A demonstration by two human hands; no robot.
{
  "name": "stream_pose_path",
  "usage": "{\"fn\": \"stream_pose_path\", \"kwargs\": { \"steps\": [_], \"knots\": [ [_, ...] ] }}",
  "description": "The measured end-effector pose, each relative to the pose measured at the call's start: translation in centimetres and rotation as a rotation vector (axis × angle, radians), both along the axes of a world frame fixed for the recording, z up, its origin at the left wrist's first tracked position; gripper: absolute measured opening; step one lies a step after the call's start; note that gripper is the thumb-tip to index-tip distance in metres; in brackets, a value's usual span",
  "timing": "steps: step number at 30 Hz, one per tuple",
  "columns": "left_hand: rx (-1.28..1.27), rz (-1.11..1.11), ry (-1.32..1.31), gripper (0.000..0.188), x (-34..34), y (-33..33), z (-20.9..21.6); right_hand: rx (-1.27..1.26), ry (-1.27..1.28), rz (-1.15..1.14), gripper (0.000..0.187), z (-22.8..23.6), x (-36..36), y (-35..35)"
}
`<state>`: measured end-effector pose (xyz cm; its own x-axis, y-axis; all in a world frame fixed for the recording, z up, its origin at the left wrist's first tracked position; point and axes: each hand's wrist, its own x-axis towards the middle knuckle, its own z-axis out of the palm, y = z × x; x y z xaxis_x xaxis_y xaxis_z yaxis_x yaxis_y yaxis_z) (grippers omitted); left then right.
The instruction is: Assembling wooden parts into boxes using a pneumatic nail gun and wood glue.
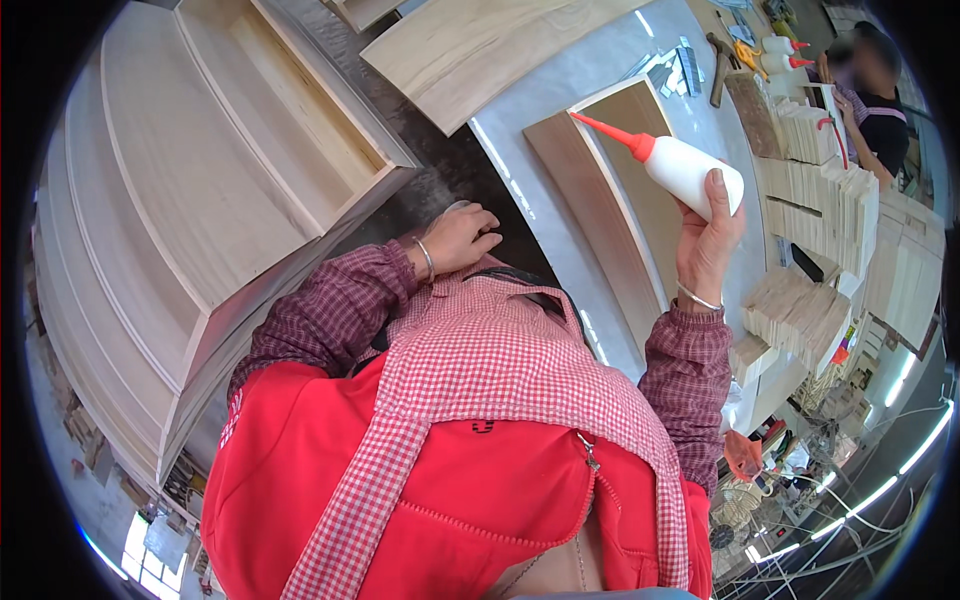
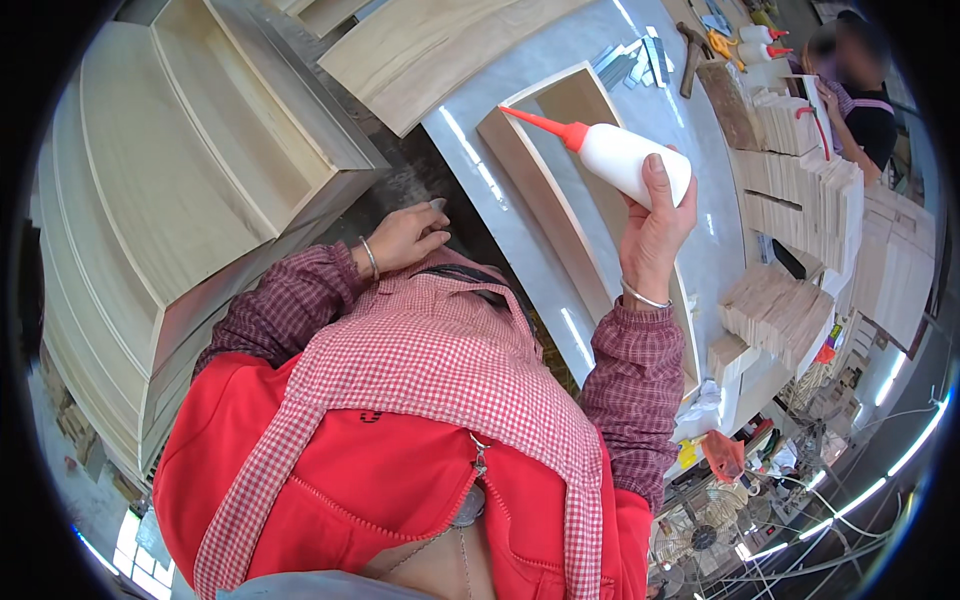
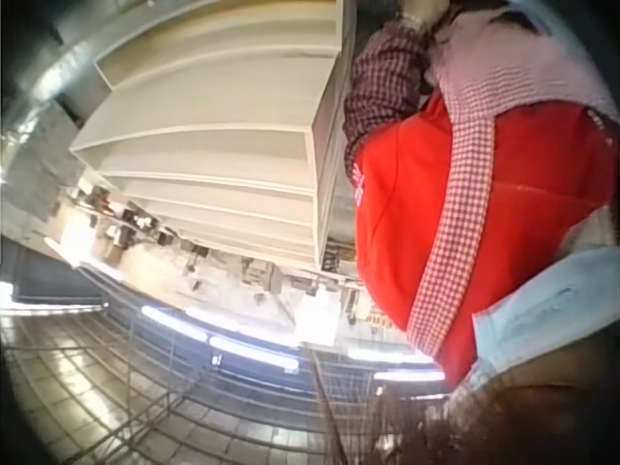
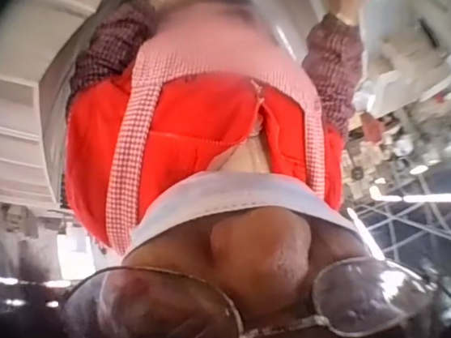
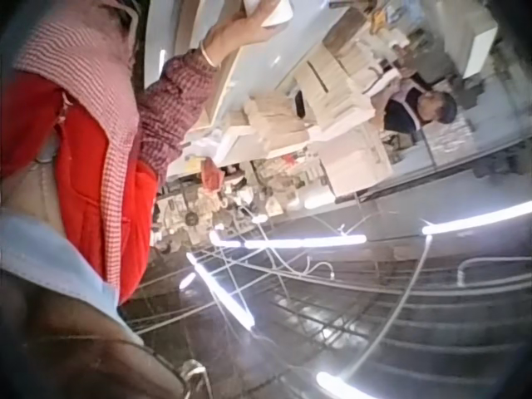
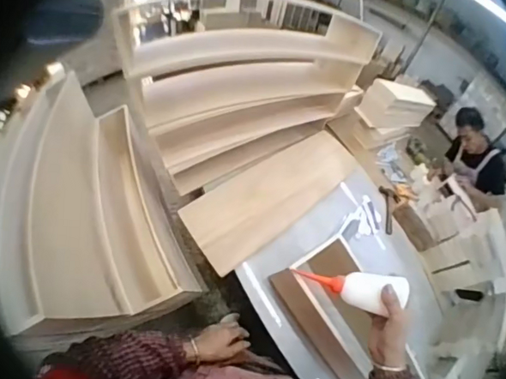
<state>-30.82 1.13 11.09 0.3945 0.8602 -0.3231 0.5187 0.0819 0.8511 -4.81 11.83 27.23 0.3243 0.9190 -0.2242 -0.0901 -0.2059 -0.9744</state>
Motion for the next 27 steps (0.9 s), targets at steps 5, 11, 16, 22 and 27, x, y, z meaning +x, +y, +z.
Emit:
{"fn": "stream_pose_path", "kwargs": {
  "steps": [5,11,16,22,27],
  "knots": [
    [-0.016,-0.021,0.033,0.029,-0.2,0.0,-0.4,0.004,-0.008,-0.007,0.055,-0.3,0.2,0.2],
    [-0.034,-0.038,0.058,0.029,-0.3,0.2,-0.5,0.003,-0.032,-0.007,0.055,-0.6,0.5,0.5],
    [-0.042,-0.050,0.068,0.029,-0.4,0.3,-0.8,-0.005,-0.048,-0.011,0.054,-0.5,0.3,0.6],
    [-0.048,-0.081,0.099,0.029,-0.4,0.9,-0.8,0.022,-0.067,-0.006,0.052,-0.7,0.7,1.3],
    [-0.051,-0.084,0.110,0.029,-0.1,1.0,-1.2,0.033,-0.073,-0.027,0.050,-0.8,1.5,2.2]
  ]
}}
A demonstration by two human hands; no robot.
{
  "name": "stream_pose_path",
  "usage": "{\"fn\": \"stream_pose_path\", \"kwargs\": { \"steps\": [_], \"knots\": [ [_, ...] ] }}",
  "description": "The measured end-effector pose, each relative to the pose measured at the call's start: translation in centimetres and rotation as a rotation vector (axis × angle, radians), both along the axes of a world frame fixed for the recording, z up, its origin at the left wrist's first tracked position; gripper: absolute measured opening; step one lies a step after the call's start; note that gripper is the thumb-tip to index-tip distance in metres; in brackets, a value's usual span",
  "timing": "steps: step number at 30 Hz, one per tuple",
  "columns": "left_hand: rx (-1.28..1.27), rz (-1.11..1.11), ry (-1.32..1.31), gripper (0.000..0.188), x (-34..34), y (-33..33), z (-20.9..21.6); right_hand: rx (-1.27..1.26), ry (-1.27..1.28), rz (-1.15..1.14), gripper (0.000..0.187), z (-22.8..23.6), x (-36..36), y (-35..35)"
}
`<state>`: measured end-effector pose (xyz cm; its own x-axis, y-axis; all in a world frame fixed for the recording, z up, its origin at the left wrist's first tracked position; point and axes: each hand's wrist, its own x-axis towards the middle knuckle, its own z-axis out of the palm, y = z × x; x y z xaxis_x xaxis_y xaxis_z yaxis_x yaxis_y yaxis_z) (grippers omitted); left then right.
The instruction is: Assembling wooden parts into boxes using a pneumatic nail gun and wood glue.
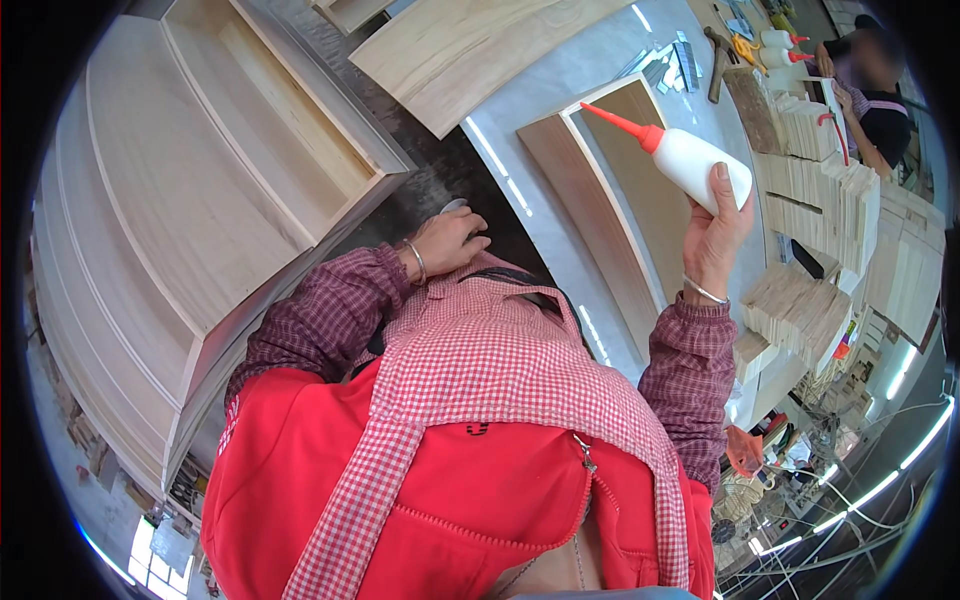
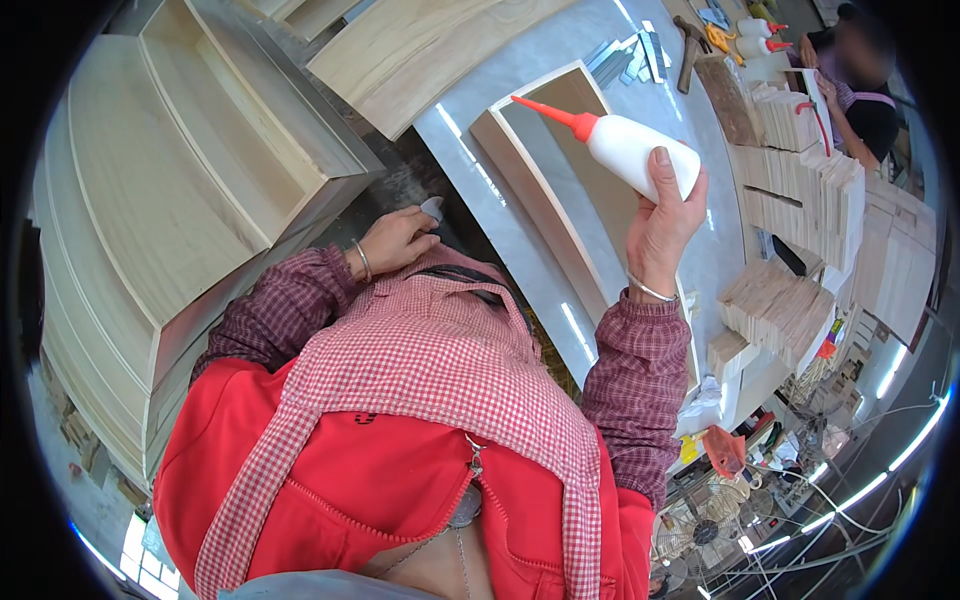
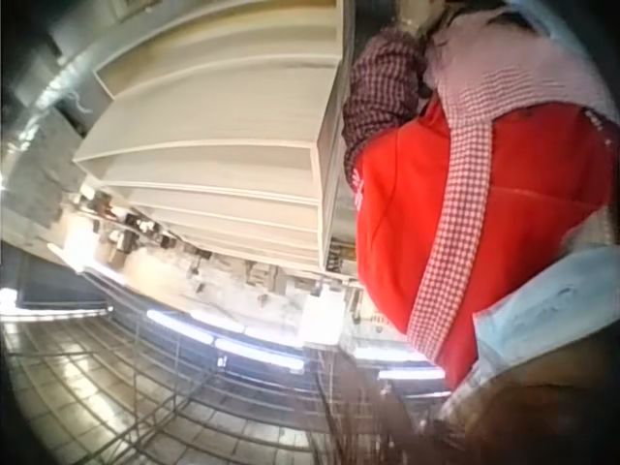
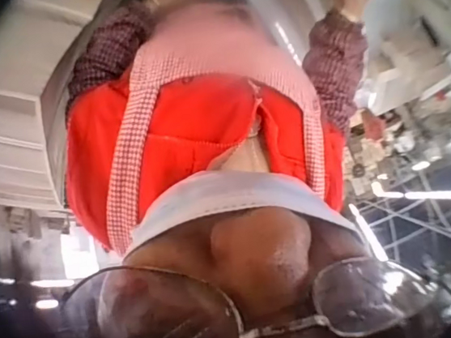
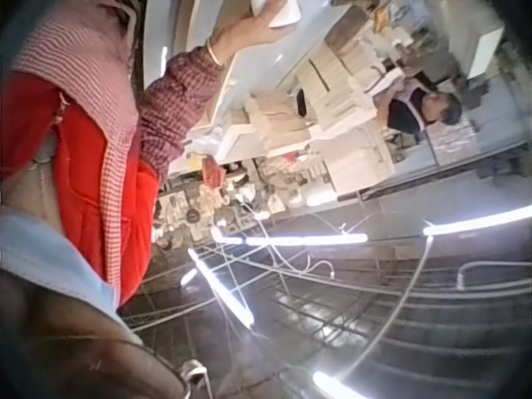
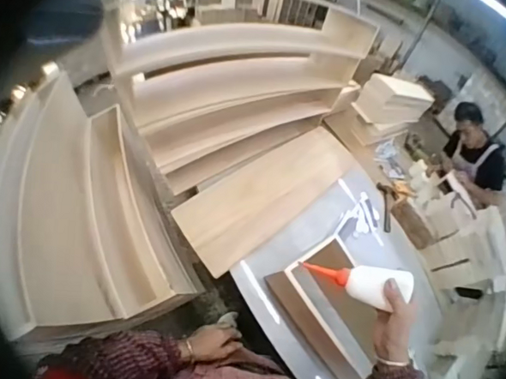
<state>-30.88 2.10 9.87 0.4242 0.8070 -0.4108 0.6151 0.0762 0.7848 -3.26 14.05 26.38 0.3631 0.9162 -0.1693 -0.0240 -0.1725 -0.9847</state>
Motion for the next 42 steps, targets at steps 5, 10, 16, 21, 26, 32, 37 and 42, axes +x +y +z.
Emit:
{"fn": "stream_pose_path", "kwargs": {
  "steps": [5,10,16,21,26,32,37,42],
  "knots": [
    [0.007,-0.017,0.007,0.029,0.0,0.4,-0.4,0.047,0.009,-0.034,0.049,0.2,0.6,1.0],
    [0.000,-0.022,-0.002,0.030,0.0,1.0,0.6,0.062,0.003,-0.069,0.050,0.3,1.3,2.0],
    [-0.001,-0.025,0.011,0.030,0.0,1.2,0.7,0.083,-0.015,-0.094,0.052,0.2,2.1,3.3],
    [0.010,-0.027,-0.001,0.030,0.0,1.3,0.4,0.097,-0.027,-0.118,0.054,0.2,2.5,4.2],
    [0.001,-0.028,0.001,0.030,0.3,1.6,0.7,0.109,-0.024,-0.140,0.054,0.2,3.4,4.7],
    [-0.012,-0.053,0.017,0.030,0.4,2.0,1.0,0.104,-0.032,-0.154,0.053,0.4,4.2,4.1],
    [-0.015,-0.088,0.046,0.031,1.1,2.1,1.1,0.097,-0.027,-0.158,0.051,0.8,5.6,2.9],
    [0.024,-0.138,0.055,0.031,2.3,2.3,1.1,0.094,-0.025,-0.184,0.050,1.1,7.6,1.1]
  ]
}}
